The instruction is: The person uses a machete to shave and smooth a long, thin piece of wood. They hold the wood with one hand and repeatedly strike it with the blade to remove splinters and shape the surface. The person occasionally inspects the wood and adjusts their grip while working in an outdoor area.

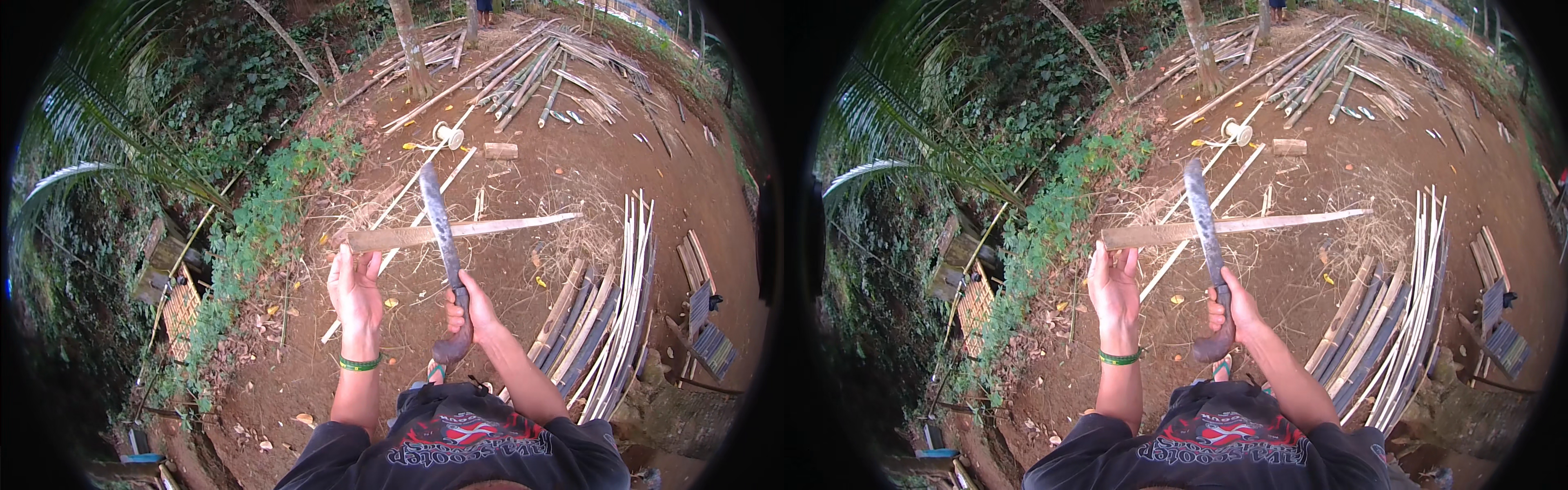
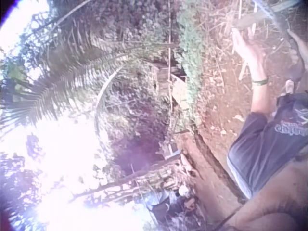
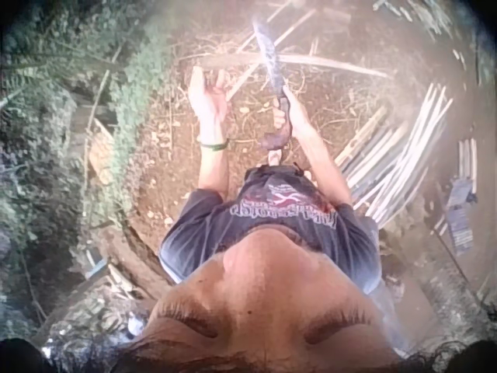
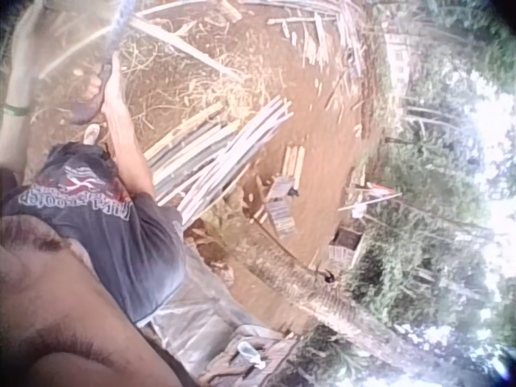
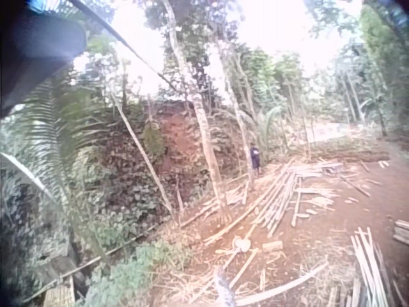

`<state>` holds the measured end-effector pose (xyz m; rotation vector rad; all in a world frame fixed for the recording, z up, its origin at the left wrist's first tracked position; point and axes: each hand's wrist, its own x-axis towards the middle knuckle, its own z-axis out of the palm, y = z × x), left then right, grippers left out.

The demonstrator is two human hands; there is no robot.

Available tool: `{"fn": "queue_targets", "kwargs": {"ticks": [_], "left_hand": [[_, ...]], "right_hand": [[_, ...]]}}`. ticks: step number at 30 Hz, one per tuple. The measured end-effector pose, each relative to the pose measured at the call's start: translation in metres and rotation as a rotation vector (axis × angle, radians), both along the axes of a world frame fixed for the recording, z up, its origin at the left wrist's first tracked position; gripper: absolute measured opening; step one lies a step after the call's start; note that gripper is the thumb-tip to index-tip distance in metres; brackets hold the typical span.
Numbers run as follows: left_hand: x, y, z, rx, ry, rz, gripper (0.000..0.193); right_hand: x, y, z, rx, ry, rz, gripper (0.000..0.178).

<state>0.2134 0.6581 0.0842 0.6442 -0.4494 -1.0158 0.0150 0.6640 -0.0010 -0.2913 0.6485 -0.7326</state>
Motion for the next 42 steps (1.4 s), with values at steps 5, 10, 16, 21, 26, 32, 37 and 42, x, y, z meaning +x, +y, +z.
{"fn": "queue_targets", "kwargs": {"ticks": [5, 10, 16, 21, 26, 32, 37, 42], "left_hand": [[0.004, -0.007, 0.0, -0.031, -0.012, -0.012, 0.017], [0.003, -0.008, 0.001, -0.033, -0.01, -0.014, 0.017], [0.009, -0.005, -0.002, -0.038, -0.056, -0.059, 0.022], [0.017, -0.005, 0.003, -0.02, -0.035, -0.064, 0.022], [0.01, -0.008, 0.0, -0.028, -0.033, -0.036, 0.016], [0.017, -0.008, -0.001, -0.03, -0.047, -0.084, 0.018], [0.023, -0.009, 0.0, -0.049, -0.03, -0.073, 0.015], [0.022, -0.008, -0.003, -0.05, -0.014, -0.105, 0.009]], "right_hand": [[0.021, 0.011, 0.014, 0.026, -0.093, 0.072, 0.055], [0.02, 0.001, 0.002, 0.037, -0.085, -0.052, 0.056], [0.02, 0.003, 0.007, 0.085, -0.093, -0.083, 0.057], [0.039, 0.02, 0.026, 0.051, -0.144, 0.041, 0.056], [0.037, 0.021, 0.022, 0.077, -0.114, -0.01, 0.055], [0.03, 0.019, 0.018, 0.082, -0.17, -0.002, 0.056], [0.052, 0.039, 0.042, 0.01, -0.238, 0.173, 0.056], [0.049, 0.029, 0.039, 0.095, -0.146, -0.047, 0.055]]}}
